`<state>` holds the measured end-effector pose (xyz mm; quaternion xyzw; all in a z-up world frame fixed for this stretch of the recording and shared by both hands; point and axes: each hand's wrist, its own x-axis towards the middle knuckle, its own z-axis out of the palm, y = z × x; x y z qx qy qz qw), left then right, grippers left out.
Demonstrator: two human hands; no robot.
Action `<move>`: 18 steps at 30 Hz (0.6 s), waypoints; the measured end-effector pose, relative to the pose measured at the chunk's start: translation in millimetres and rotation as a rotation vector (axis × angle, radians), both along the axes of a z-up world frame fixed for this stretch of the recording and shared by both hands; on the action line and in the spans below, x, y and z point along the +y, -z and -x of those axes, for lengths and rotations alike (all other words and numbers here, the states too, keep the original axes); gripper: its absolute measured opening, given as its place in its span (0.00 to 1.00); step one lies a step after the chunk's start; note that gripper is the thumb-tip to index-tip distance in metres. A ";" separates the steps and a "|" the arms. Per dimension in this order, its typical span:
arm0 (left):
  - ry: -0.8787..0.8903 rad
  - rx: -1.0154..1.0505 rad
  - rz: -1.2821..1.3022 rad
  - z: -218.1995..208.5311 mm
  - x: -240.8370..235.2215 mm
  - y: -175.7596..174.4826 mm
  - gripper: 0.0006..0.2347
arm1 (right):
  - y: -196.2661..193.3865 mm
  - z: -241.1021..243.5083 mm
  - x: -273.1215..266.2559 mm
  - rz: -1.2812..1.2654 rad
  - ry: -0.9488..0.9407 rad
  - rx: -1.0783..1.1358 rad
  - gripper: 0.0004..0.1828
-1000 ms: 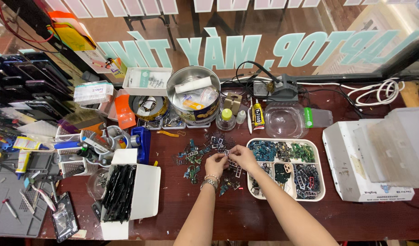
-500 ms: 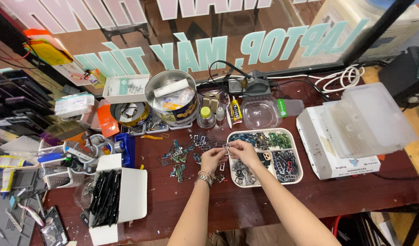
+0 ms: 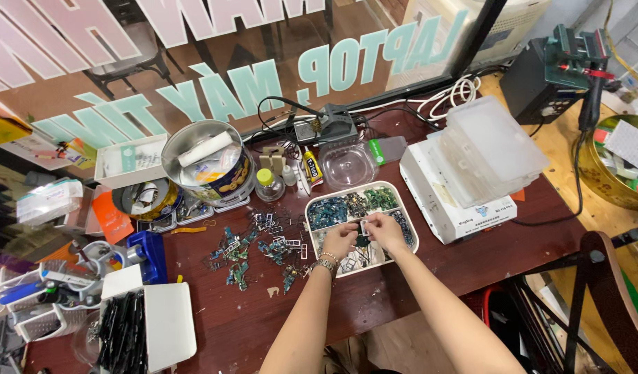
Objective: The person sorts small electronic components, primarily green circuit board fragments, by hand from a pile on a cluttered workbench into a white compartmentalized tray. The person repeatedly picks up pieces and places them into specific sections of the tray.
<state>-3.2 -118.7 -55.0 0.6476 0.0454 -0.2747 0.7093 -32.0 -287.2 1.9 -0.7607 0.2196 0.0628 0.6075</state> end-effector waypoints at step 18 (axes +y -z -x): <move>-0.096 -0.098 -0.230 12.2 25.8 -28.9 0.14 | -25.3 -17.8 40.2 0.061 -0.215 -0.127 0.11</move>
